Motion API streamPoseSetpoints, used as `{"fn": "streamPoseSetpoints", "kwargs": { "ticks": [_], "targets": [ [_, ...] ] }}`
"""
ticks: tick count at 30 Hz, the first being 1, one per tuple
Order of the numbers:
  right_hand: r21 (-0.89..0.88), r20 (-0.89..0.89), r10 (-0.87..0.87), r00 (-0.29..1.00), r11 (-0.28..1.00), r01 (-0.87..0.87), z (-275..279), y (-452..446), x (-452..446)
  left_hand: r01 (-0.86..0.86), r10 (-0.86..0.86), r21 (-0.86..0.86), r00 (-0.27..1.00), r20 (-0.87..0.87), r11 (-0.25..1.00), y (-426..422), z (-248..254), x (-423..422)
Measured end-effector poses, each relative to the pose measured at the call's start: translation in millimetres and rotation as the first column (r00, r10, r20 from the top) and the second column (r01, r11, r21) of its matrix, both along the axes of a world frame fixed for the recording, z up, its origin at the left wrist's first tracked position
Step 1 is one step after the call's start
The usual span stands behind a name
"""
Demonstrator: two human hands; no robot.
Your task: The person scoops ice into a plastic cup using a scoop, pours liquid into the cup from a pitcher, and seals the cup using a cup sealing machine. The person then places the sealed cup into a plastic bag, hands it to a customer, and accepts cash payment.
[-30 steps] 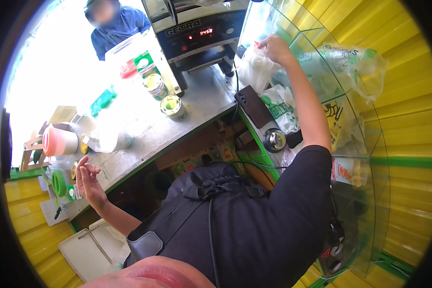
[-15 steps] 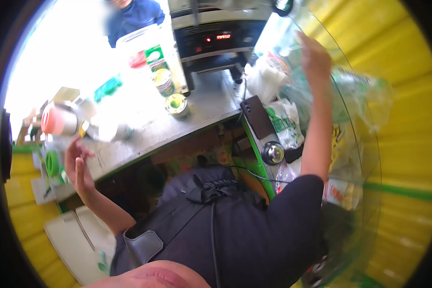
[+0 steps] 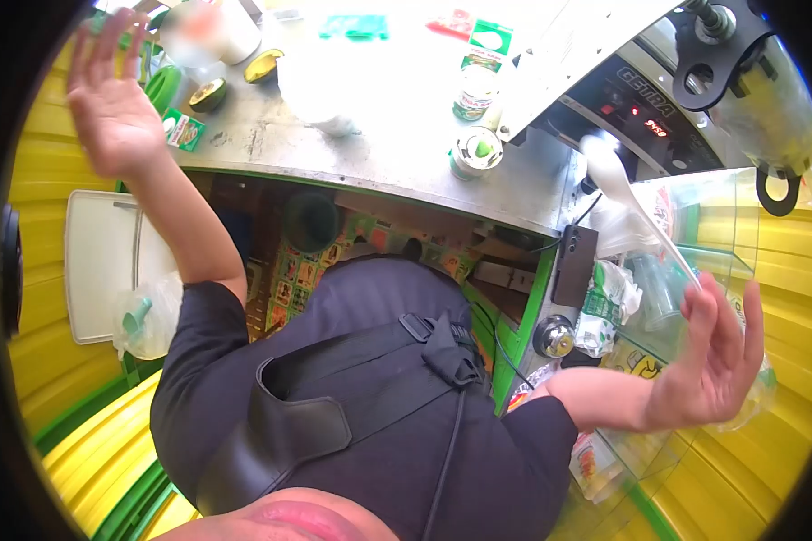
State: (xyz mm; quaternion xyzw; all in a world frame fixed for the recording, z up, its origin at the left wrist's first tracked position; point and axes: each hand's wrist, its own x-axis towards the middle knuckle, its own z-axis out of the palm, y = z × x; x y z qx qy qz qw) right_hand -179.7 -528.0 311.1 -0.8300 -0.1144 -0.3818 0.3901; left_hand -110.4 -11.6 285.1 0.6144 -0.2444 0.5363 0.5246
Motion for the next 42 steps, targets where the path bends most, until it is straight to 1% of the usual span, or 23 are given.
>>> {"fn": "streamPoseSetpoints", "kwargs": {
  "ticks": [1, 2, 3, 5, 6, 7, 8, 9, 11, 14, 16, 20, 23, 26, 28, 30, 31, 32, 35, 36, 38, 41, 42],
  "targets": [
    [0.065, -0.005, 0.081, 0.997, 0.995, -0.081, -5, 18, 11, -0.099, 0.109, 0.104, 0.989, -0.103, 0.990, 6, -15, -8],
    [0.118, -0.015, 0.166, 0.986, 0.980, -0.163, -12, 37, 22, -0.255, 0.267, 0.085, 0.939, -0.217, 0.963, 3, -36, -8],
    [0.170, -0.013, 0.247, 0.969, 0.955, -0.242, -20, 59, 36, -0.145, 0.178, 0.120, 0.922, -0.344, 0.982, 1, -47, -8],
    [0.313, -0.055, 0.370, 0.928, 0.888, -0.336, -34, 114, 62, -0.256, 0.254, 0.083, 0.767, -0.589, 0.963, -18, -79, 0],
    [0.320, -0.130, 0.444, 0.886, 0.865, -0.387, -49, 129, 77, -0.315, 0.305, 0.125, 0.626, -0.718, 0.941, -25, -86, -1],
    [0.363, -0.109, 0.556, 0.824, 0.794, -0.488, -62, 153, 92, -0.328, 0.372, 0.207, 0.591, -0.716, 0.922, -23, -99, 3],
    [0.279, -0.125, 0.581, 0.804, 0.798, -0.534, -74, 174, 106, -0.331, 0.426, 0.281, 0.556, -0.713, 0.901, -25, -113, 8],
    [0.212, -0.174, 0.534, 0.828, 0.841, -0.498, -81, 196, 112, -0.320, 0.413, 0.272, 0.565, -0.714, 0.908, -28, -121, 12],
    [0.086, -0.110, 0.562, 0.820, 0.827, -0.555, -95, 233, 129, -0.381, 0.572, 0.431, 0.456, -0.682, 0.818, -30, -127, 10],
    [-0.001, -0.100, 0.578, 0.810, 0.814, -0.581, -115, 277, 150, -0.312, 0.484, 0.378, 0.421, -0.767, 0.872, -20, -130, 10],
    [-0.012, -0.116, 0.601, 0.791, 0.795, -0.606, -125, 296, 160, -0.289, 0.425, 0.324, 0.431, -0.796, 0.901, -9, -136, 13],
    [-0.185, -0.119, 0.607, 0.786, 0.764, -0.618, -141, 333, 174, -0.208, 0.277, 0.200, 0.468, -0.839, 0.957, 5, -135, 11],
    [-0.280, -0.303, 0.580, 0.756, 0.704, -0.652, -143, 356, 178, -0.082, 0.136, 0.108, 0.571, -0.810, 0.991, 16, -139, 11],
    [-0.269, -0.364, 0.645, 0.672, 0.618, -0.739, -159, 372, 190, -0.055, 0.144, 0.140, 0.617, -0.774, 0.989, 18, -130, 7],
    [-0.209, -0.457, 0.620, 0.638, 0.623, -0.754, -153, 361, 182, 0.000, 0.067, 0.086, 0.631, -0.773, 0.996, 32, -138, 6],
    [-0.170, -0.533, 0.439, 0.723, 0.782, -0.600, -143, 344, 174, -0.061, 0.100, 0.079, 0.687, -0.720, 0.995, 49, -153, 3],
    [-0.088, -0.416, 0.508, 0.754, 0.803, -0.589, -159, 332, 174, 0.017, 0.049, 0.077, 0.634, -0.771, 0.997, 66, -169, 0],
    [-0.093, -0.419, 0.501, 0.757, 0.805, -0.585, -167, 322, 170, 0.022, 0.041, 0.071, 0.635, -0.772, 0.997, 69, -186, 1],
    [-0.131, -0.540, 0.465, 0.701, 0.777, -0.616, -190, 299, 144, 0.268, -0.071, 0.075, 0.498, -0.864, 0.960, 63, -256, 6],
    [-0.080, -0.680, 0.395, 0.617, 0.797, -0.598, -199, 294, 135, 0.265, 0.005, 0.141, 0.456, -0.890, 0.954, 51, -276, 7],
    [-0.008, -0.835, 0.302, 0.460, 0.829, -0.559, -224, 292, 137, 0.252, 0.079, 0.207, 0.437, -0.896, 0.945, 32, -281, 21],
    [0.145, -0.823, 0.393, 0.411, 0.844, -0.516, -233, 311, 133, 0.343, 0.034, 0.176, 0.382, -0.924, 0.923, 17, -272, 38],
    [0.137, -0.816, 0.392, 0.424, 0.845, -0.517, -231, 320, 136, 0.336, -0.028, 0.091, 0.331, -0.943, 0.937, 15, -271, 42]
  ]
}}
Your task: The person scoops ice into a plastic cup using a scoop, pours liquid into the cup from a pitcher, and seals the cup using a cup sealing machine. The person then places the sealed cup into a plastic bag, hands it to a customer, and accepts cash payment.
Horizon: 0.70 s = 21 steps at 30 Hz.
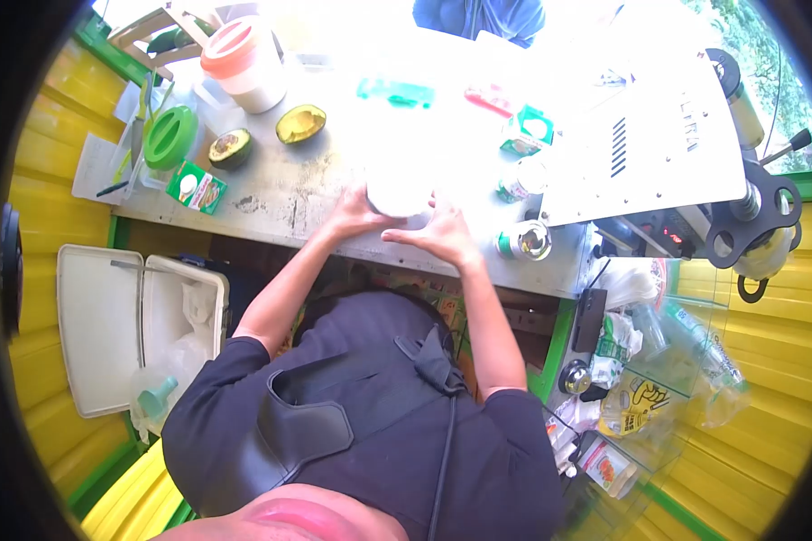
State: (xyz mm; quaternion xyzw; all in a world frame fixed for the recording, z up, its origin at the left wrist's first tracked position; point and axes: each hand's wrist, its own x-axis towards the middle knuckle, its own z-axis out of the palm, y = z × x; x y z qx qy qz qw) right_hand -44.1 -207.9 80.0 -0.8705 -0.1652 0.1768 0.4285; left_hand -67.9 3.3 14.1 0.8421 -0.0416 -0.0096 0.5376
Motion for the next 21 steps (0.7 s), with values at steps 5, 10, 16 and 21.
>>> {"fn": "streamPoseSetpoints", "kwargs": {
  "ticks": [5, 10, 16, 21],
  "targets": [
    [0.233, 0.270, -0.114, 0.956, 0.971, 0.050, 1, 30, 5, -0.009, 0.015, -0.072, 0.996, 0.090, 0.997, 8, -20, 14],
    [0.197, 0.465, -0.138, 0.874, 0.979, 0.050, 17, 42, 28, -0.035, 0.044, -0.051, 0.983, 0.178, 0.998, 8, -3, 36],
    [0.253, 0.461, -0.152, 0.874, 0.967, 0.035, 63, 52, 74, -0.085, 0.097, -0.184, 0.994, 0.057, 0.979, 11, 60, 59],
    [0.438, 0.360, -0.299, 0.884, 0.890, 0.122, 87, 51, 138, -0.235, 0.285, -0.169, 0.867, 0.409, 0.957, 35, 60, 40]
  ]
}}
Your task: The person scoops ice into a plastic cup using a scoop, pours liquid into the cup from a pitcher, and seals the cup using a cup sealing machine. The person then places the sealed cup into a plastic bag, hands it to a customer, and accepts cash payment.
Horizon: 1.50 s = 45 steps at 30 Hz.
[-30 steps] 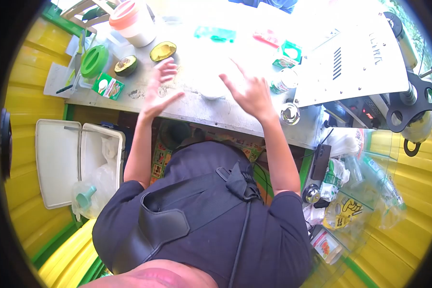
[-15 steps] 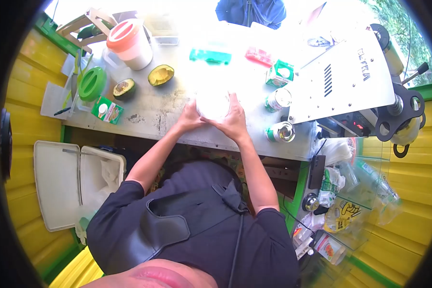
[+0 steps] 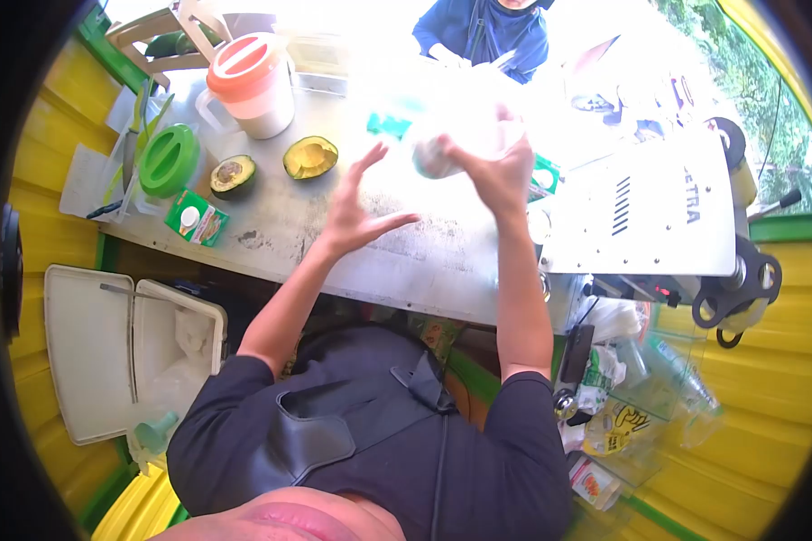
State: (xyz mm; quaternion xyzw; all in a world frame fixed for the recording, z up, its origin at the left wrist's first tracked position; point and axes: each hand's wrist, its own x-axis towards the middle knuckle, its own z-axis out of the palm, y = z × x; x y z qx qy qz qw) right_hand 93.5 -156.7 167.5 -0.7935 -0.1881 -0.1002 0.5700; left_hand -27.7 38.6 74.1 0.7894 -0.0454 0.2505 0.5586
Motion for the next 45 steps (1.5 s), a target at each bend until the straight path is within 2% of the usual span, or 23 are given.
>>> {"fn": "streamPoseSetpoints", "kwargs": {
  "ticks": [2, 3, 5, 7, 9, 11, 13, 14, 17, 18, 23, 25, 30, 32, 33, 34, 36, 38, 39, 40, 41, 43, 45],
  "targets": [
    [0.094, 0.085, -0.037, 0.996, 0.995, 0.029, 36, 14, 21, -0.137, 0.137, 0.011, 0.990, 0.023, 0.991, 21, -25, -32],
    [-0.031, 0.199, -0.078, 0.977, 0.996, 0.086, 41, 11, 47, -0.213, 0.213, 0.027, 0.977, 0.005, 0.977, 29, -42, -51],
    [-0.096, 0.230, -0.028, 0.973, 0.994, 0.052, 59, 20, 82, -0.371, 0.374, 0.057, 0.925, -0.063, 0.927, 36, -65, -82],
    [-0.149, 0.348, -0.138, 0.927, 0.968, 0.200, 54, 33, 120, -0.393, 0.400, 0.091, 0.914, -0.074, 0.915, 37, -77, -97],
    [-0.200, 0.268, -0.119, 0.956, 0.964, 0.176, 43, 43, 151, -0.420, 0.432, 0.123, 0.897, -0.094, 0.899, 39, -79, -102],
    [-0.254, 0.185, -0.097, 0.978, 0.957, 0.143, 21, 56, 194, -0.445, 0.449, 0.208, 0.893, 0.031, 0.871, 37, -79, -97],
    [-0.274, 0.180, -0.195, 0.964, 0.931, 0.240, -22, 53, 236, -0.469, 0.467, 0.206, 0.882, 0.060, 0.859, 35, -84, -98],
    [-0.230, 0.141, -0.303, 0.942, 0.916, 0.329, -20, 65, 219, -0.501, 0.489, 0.205, 0.865, 0.109, 0.841, 35, -86, -97],
    [-0.267, 0.233, -0.321, 0.918, 0.887, 0.378, -45, 80, 224, -0.494, 0.483, 0.221, 0.869, 0.107, 0.841, 35, -82, -95],
    [-0.312, 0.174, -0.239, 0.955, 0.907, 0.284, -49, 81, 228, -0.494, 0.481, 0.229, 0.869, 0.113, 0.839, 36, -81, -95],
    [-0.360, 0.182, -0.256, 0.949, 0.881, 0.306, -94, 78, 240, -0.461, 0.459, 0.264, 0.885, 0.073, 0.847, 35, -79, -94],
    [-0.389, 0.318, -0.290, 0.903, 0.828, 0.403, -120, 71, 253, -0.456, 0.456, 0.267, 0.888, 0.068, 0.849, 35, -79, -94],
    [-0.394, 0.085, -0.214, 0.973, 0.890, 0.230, -123, 55, 249, -0.440, 0.444, 0.267, 0.895, 0.049, 0.857, 33, -80, -96],
    [-0.271, -0.178, 0.051, 0.983, 0.958, -0.098, -56, 63, 197, -0.451, 0.453, 0.287, 0.889, 0.064, 0.845, 34, -80, -93],
    [-0.263, -0.157, 0.046, 0.987, 0.961, -0.087, -67, 58, 200, -0.453, 0.447, 0.285, 0.890, 0.088, 0.845, 34, -80, -90],
    [-0.310, 0.120, -0.172, 0.978, 0.929, 0.202, -90, 53, 204, -0.446, 0.443, 0.282, 0.893, 0.077, 0.849, 34, -81, -92],
    [-0.134, 0.424, -0.407, 0.809, 0.856, 0.500, -76, 51, 188, -0.450, 0.446, 0.293, 0.891, 0.083, 0.844, 35, -81, -94],
    [0.009, 0.457, -0.459, 0.762, 0.859, 0.512, -54, 56, 145, -0.451, 0.438, 0.281, 0.892, 0.111, 0.847, 34, -79, -89],
    [0.233, 0.019, -0.415, 0.910, 0.887, 0.399, -56, 58, 128, -0.445, 0.436, 0.272, 0.895, 0.093, 0.853, 32, -77, -94],
    [0.471, -0.385, -0.183, 0.905, 0.804, 0.363, -57, 59, 115, -0.440, 0.435, 0.285, 0.897, 0.083, 0.852, 32, -77, -95],
    [0.500, -0.569, -0.012, 0.823, 0.789, 0.357, -55, 58, 104, -0.421, 0.419, 0.291, 0.905, 0.072, 0.859, 31, -78, -95],
    [0.490, -0.695, 0.129, 0.708, 0.805, 0.335, -56, 59, 93, -0.427, 0.423, 0.283, 0.903, 0.078, 0.859, 32, -81, -95],
    [0.423, -0.665, 0.054, 0.745, 0.849, 0.316, -67, 65, 93, -0.402, 0.402, 0.285, 0.913, 0.062, 0.870, 31, -80, -94]
  ]
}}
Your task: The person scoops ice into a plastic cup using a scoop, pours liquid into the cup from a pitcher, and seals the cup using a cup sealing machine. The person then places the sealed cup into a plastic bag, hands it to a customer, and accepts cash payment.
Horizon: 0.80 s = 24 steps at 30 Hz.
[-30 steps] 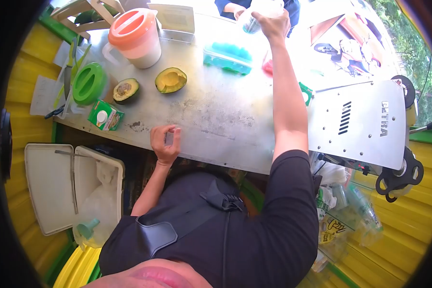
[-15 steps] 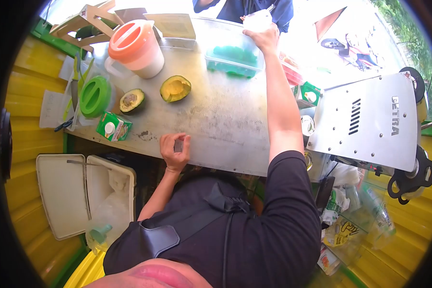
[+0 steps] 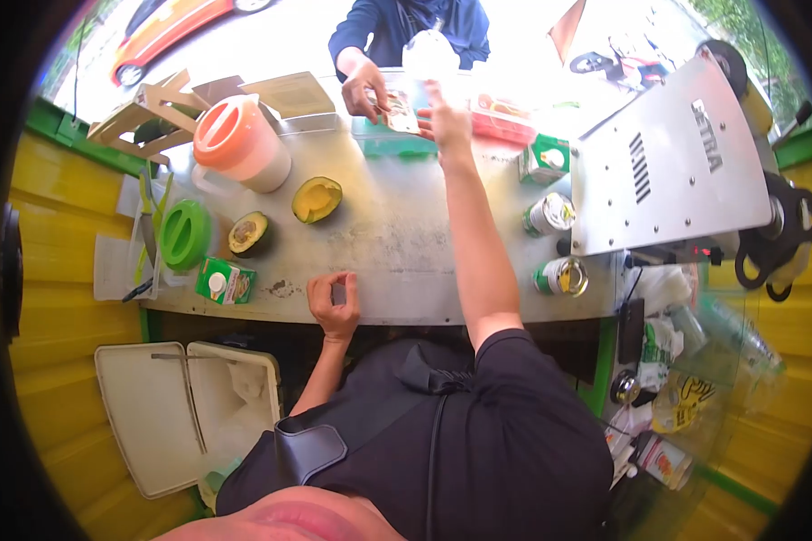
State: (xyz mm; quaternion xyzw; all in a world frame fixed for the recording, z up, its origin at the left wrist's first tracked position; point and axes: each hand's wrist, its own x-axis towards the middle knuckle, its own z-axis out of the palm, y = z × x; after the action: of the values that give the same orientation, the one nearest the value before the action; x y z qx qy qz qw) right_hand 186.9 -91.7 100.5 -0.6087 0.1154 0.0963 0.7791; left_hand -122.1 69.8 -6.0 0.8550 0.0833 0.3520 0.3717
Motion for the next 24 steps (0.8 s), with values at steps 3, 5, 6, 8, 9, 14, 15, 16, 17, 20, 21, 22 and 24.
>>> {"fn": "streamPoseSetpoints", "kwargs": {
  "ticks": [3, 5, 6, 8, 9, 14, 15, 16, 17, 20, 21, 22, 24],
  "targets": [
    [-0.164, 0.125, -0.034, 0.992, 0.985, 0.055, -28, 7, -3, -0.001, 0.001, -0.008, 1.000, -0.007, 1.000, -2, -4, -3],
    [-0.218, 0.211, -0.064, 0.975, 0.970, 0.111, -37, 10, -3, -0.004, 0.005, -0.017, 1.000, 0.006, 1.000, -1, -5, -2],
    [-0.235, 0.218, -0.067, 0.974, 0.965, 0.119, -38, 11, -5, 0.010, -0.010, -0.017, 1.000, 0.000, 1.000, -1, -6, -2],
    [-0.249, 0.220, -0.073, 0.973, 0.960, 0.128, -39, 10, -9, 0.000, 0.000, -0.037, 1.000, 0.001, 0.999, -1, -7, -3],
    [-0.268, 0.249, -0.085, 0.965, 0.951, 0.153, -39, 10, -11, 0.001, -0.002, -0.035, 1.000, -0.005, 0.999, -1, -7, -3],
    [-0.213, 0.272, -0.097, 0.957, 0.964, 0.158, -34, 2, -22, -0.006, 0.007, -0.035, 1.000, 0.028, 0.999, 1, -7, -3],
    [-0.206, 0.267, -0.091, 0.959, 0.967, 0.149, -32, -2, -25, -0.005, 0.006, -0.036, 1.000, 0.025, 0.999, 1, -7, -3],
    [-0.209, 0.263, -0.092, 0.960, 0.966, 0.150, -32, -5, -28, 0.002, -0.002, -0.053, 1.000, -0.005, 0.999, 2, -6, -4],
    [-0.223, 0.266, -0.087, 0.960, 0.963, 0.149, -32, -8, -30, 0.007, -0.009, -0.068, 0.999, -0.036, 0.998, 2, -5, -5],
    [-0.250, 0.302, -0.048, 0.952, 0.960, 0.127, -30, -19, -41, -0.001, -0.016, -0.147, 0.993, -0.117, 0.989, 5, -4, -5],
    [-0.264, 0.327, -0.019, 0.945, 0.958, 0.110, -28, -23, -49, -0.008, -0.009, -0.146, 0.993, -0.115, 0.989, 1, 4, -1],
    [-0.262, 0.332, -0.011, 0.943, 0.959, 0.103, -26, -29, -60, 0.049, -0.102, -0.344, 0.985, -0.139, 0.938, -4, 12, 7],
    [-0.234, 0.319, 0.158, 0.934, 0.969, -0.084, -17, -39, -100, 0.096, -0.188, -0.520, 0.974, -0.128, 0.849, -18, 43, 27]
  ]
}}
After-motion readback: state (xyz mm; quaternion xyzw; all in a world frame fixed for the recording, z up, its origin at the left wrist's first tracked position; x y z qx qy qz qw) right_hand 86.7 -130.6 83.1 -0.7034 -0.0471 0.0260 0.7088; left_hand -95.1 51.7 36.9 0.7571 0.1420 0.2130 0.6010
